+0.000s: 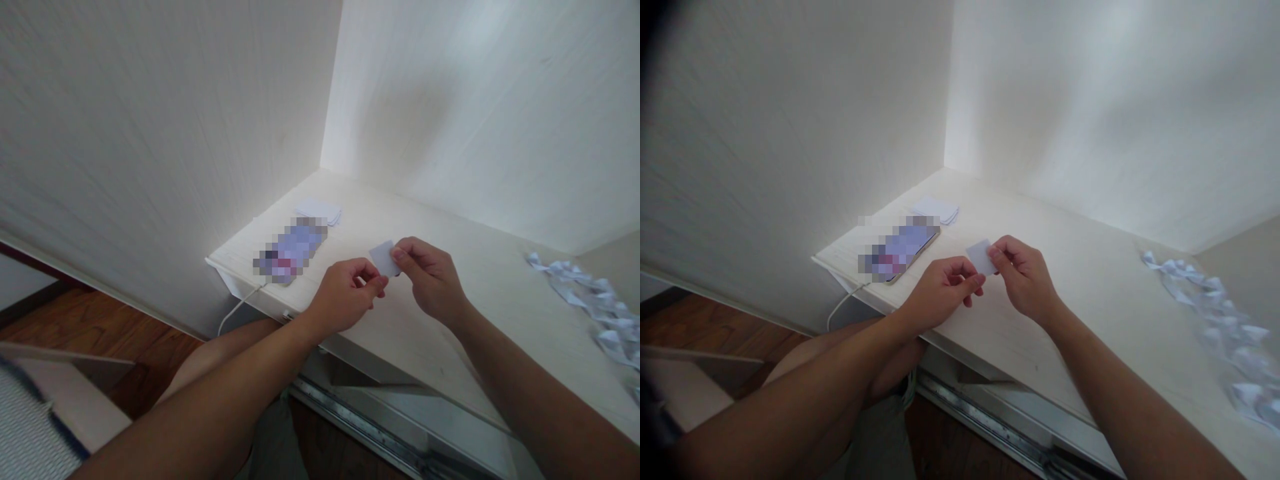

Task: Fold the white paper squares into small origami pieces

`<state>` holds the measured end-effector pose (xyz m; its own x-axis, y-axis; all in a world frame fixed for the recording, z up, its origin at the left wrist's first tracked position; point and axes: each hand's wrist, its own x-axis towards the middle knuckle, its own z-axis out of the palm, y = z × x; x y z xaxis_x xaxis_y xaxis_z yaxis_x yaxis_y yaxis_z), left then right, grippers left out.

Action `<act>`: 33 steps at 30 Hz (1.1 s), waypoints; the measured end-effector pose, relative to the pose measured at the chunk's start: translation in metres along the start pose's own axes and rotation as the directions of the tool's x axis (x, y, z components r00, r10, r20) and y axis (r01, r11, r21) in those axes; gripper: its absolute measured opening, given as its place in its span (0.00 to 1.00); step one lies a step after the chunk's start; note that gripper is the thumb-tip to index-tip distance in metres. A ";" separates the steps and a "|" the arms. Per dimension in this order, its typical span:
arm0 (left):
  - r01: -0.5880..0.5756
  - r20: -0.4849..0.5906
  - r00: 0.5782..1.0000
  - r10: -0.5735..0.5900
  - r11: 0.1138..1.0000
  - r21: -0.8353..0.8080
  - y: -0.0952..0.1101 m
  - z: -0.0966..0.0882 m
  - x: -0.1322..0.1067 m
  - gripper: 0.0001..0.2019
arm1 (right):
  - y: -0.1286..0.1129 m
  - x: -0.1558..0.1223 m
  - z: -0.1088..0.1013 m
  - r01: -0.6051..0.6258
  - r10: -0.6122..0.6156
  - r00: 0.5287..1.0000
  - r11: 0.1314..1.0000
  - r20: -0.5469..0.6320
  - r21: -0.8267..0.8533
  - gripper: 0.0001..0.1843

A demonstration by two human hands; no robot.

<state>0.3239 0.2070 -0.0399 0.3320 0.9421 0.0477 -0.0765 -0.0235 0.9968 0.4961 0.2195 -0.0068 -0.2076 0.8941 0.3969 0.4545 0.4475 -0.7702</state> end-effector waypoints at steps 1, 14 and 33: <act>0.004 -0.002 1.000 -0.004 1.000 -0.009 0.000 0.000 0.000 0.08 | -0.001 0.000 0.000 -0.004 0.003 1.000 1.000 0.005 0.015 0.22; -0.009 -0.001 1.000 0.009 0.998 -0.056 0.000 0.001 -0.001 0.05 | 0.002 0.001 -0.001 -0.044 0.045 0.999 0.996 -0.018 0.075 0.23; -0.074 -0.098 0.992 0.075 0.997 0.015 -0.001 0.005 -0.004 0.06 | 0.004 0.002 0.001 -0.091 0.094 0.995 0.990 -0.025 0.110 0.24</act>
<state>0.3269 0.2013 -0.0408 0.2313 0.9659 0.1159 -0.0872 -0.0981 0.9913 0.4971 0.2230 -0.0098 -0.1421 0.9315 0.3348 0.3735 0.3637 -0.8533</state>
